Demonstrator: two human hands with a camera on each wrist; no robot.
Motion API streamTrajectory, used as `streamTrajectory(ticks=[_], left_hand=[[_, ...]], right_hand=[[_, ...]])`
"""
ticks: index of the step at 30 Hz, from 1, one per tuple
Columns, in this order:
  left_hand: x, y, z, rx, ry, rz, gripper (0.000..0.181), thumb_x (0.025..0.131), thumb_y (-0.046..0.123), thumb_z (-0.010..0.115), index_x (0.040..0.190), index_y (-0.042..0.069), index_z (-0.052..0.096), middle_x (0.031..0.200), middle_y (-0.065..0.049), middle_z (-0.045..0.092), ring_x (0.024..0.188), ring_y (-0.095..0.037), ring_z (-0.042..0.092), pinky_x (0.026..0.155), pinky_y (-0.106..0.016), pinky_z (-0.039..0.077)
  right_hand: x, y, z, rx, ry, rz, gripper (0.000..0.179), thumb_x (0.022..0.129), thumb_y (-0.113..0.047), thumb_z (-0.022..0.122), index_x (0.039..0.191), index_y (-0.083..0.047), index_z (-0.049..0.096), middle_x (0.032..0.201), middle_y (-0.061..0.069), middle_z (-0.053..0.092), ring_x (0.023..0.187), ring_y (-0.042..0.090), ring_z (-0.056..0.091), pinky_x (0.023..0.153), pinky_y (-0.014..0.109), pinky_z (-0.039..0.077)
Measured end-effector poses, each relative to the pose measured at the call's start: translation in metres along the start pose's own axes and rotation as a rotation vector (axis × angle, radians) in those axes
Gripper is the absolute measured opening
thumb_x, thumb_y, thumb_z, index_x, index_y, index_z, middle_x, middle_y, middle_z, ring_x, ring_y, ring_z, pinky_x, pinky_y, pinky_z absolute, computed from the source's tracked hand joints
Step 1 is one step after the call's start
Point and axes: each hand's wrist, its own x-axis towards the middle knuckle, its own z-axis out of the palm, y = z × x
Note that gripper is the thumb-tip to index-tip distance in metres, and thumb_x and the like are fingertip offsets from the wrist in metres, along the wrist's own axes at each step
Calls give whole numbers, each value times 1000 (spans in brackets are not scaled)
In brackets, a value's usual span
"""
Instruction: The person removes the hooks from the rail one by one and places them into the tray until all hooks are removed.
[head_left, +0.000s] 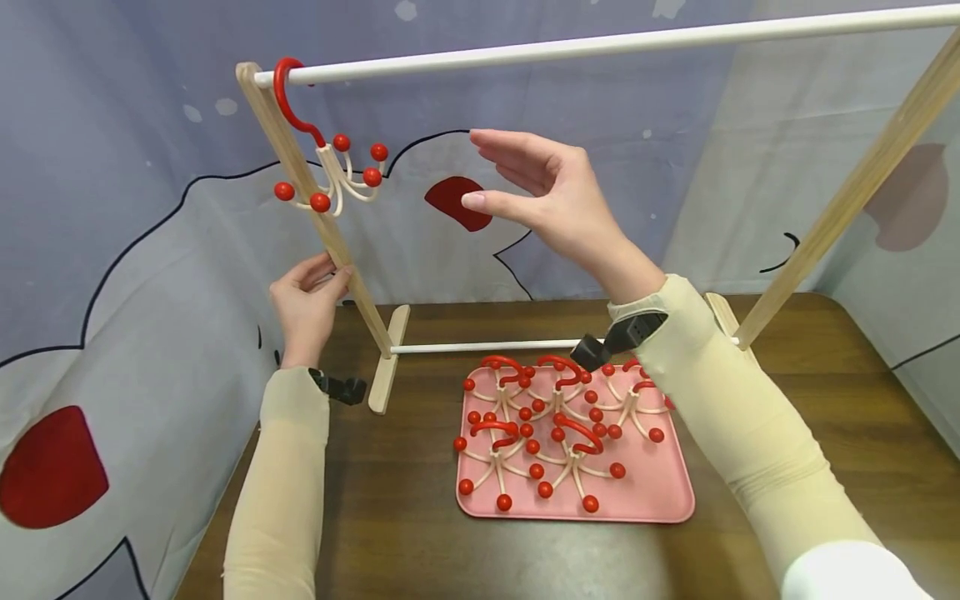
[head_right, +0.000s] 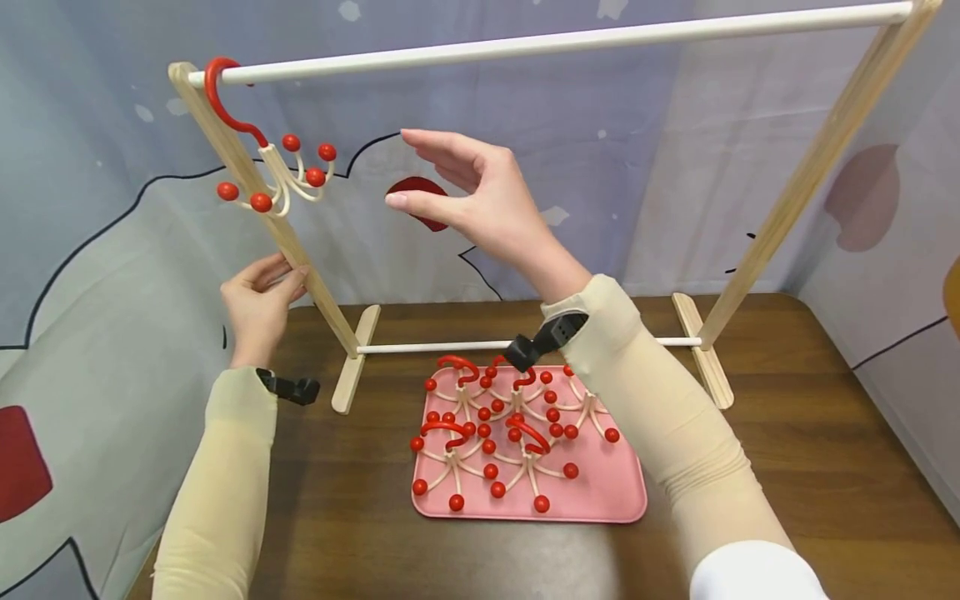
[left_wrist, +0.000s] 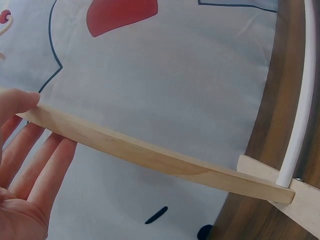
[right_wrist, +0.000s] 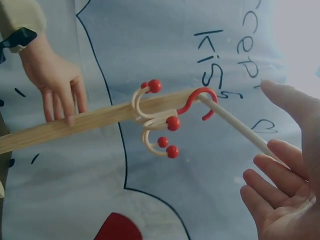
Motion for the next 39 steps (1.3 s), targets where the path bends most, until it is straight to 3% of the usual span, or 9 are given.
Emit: streamTrajectory(ticks=[10, 21, 31, 39], left_hand=[[-1, 2, 0, -2, 3, -11, 35, 86, 3, 82, 119, 1, 75, 111, -17, 74, 86, -10, 74, 71, -21, 62], [0, 5, 2, -10, 1, -4, 32, 85, 4, 83, 117, 2, 76, 108, -14, 75, 87, -11, 74, 72, -22, 62], [-4, 6, 0, -11, -12, -21, 33, 87, 6, 81, 119, 4, 75, 110, -14, 74, 89, -12, 74, 74, -23, 62], [-3, 6, -2, 4, -5, -6, 31, 88, 7, 81, 118, 5, 76, 109, -13, 75, 89, -13, 74, 74, -23, 62]], right_hand=[[35, -13, 24, -162, -146, -57, 62, 84, -6, 82, 141, 2, 58, 142, 5, 60, 131, 7, 53, 113, 19, 37], [81, 15, 57, -189, -175, 19, 66, 83, -16, 87, 143, -10, 59, 143, -4, 58, 128, -1, 50, 106, 10, 38], [102, 13, 88, -187, -184, 117, 62, 86, -18, 86, 142, -14, 61, 139, -10, 59, 123, -6, 52, 99, 6, 40], [112, 14, 104, -226, -284, 126, 71, 88, -18, 84, 151, -14, 51, 147, -8, 53, 125, -3, 51, 98, 6, 41]])
